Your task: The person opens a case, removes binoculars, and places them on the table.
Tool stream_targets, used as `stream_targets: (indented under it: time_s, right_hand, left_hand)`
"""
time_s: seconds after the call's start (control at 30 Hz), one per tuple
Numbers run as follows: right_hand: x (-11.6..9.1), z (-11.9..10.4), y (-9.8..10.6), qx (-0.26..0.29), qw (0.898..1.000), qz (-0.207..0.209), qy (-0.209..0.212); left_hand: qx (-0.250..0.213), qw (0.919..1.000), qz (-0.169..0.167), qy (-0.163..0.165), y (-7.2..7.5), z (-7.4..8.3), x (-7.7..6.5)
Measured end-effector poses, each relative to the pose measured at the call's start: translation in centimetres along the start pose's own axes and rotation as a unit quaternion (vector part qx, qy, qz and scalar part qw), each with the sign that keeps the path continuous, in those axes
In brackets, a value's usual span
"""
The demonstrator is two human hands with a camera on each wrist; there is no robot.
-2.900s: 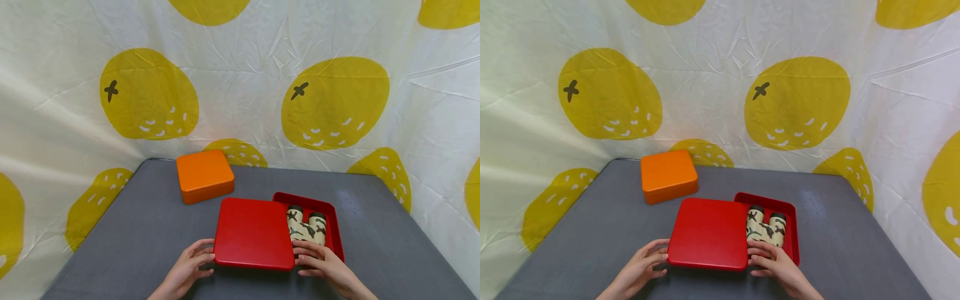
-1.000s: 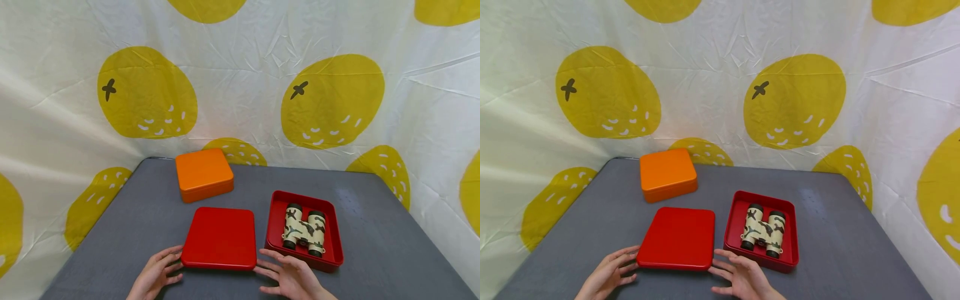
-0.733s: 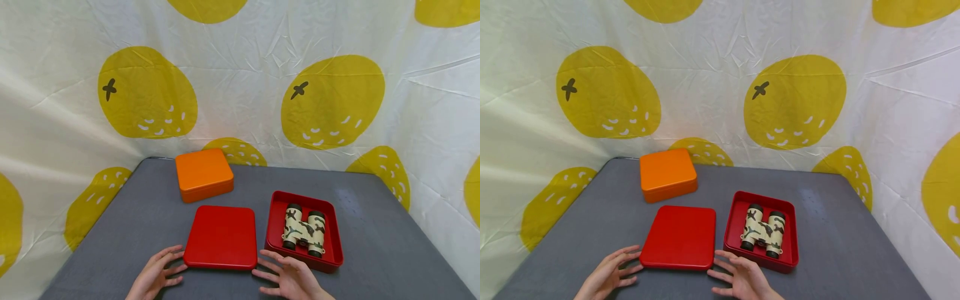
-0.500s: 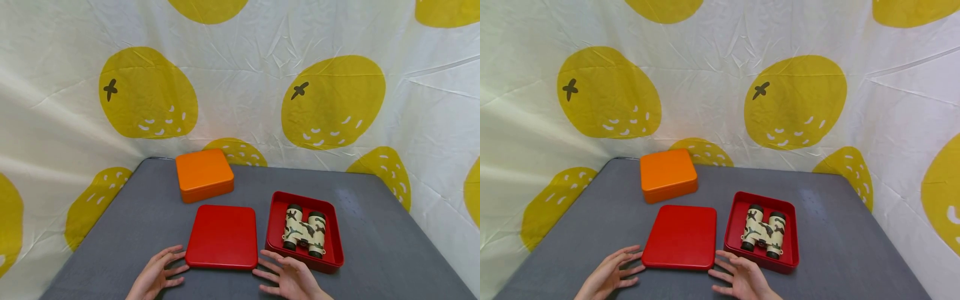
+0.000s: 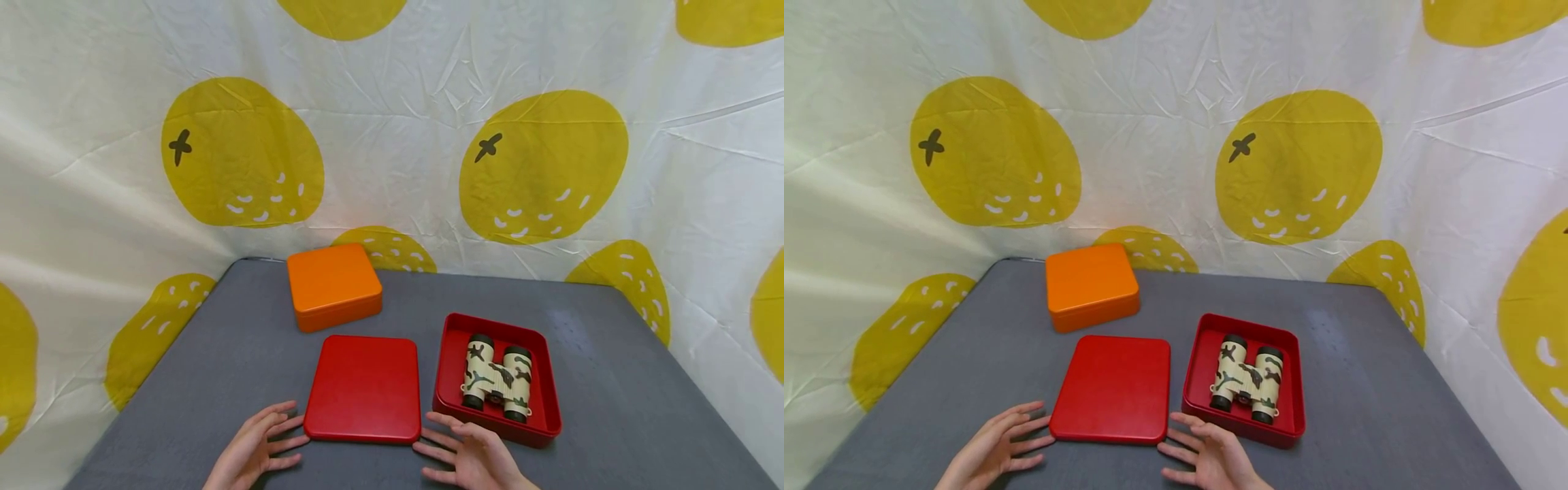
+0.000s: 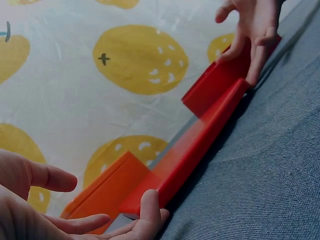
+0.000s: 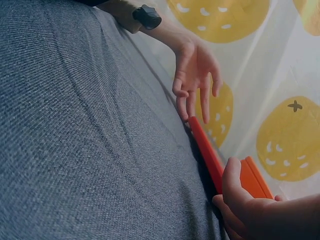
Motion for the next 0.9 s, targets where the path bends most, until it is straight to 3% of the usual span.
stream_targets:
  time_s: [0.6, 0.9]
  right_hand:
    - [-0.18, 0.24, -0.30, -0.013, 1.000, -0.010, 0.000]
    - [-0.27, 0.37, -0.40, -0.036, 0.999, 0.005, 0.008]
  left_hand:
    - [0.000, 0.9987, -0.050, -0.010, -0.04, 0.16, -0.64]
    - [-0.008, 0.9987, -0.049, -0.011, -0.13, 0.02, -0.75]
Point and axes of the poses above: each hand's wrist, its own x-axis towards the middle knuckle, its own y-axis out of the back of the hand, z = x × y, the point moved 7 cm from there along x, towards the middle knuckle, and after that the axes turned 14 degrees about x, right-handed, at the moved point
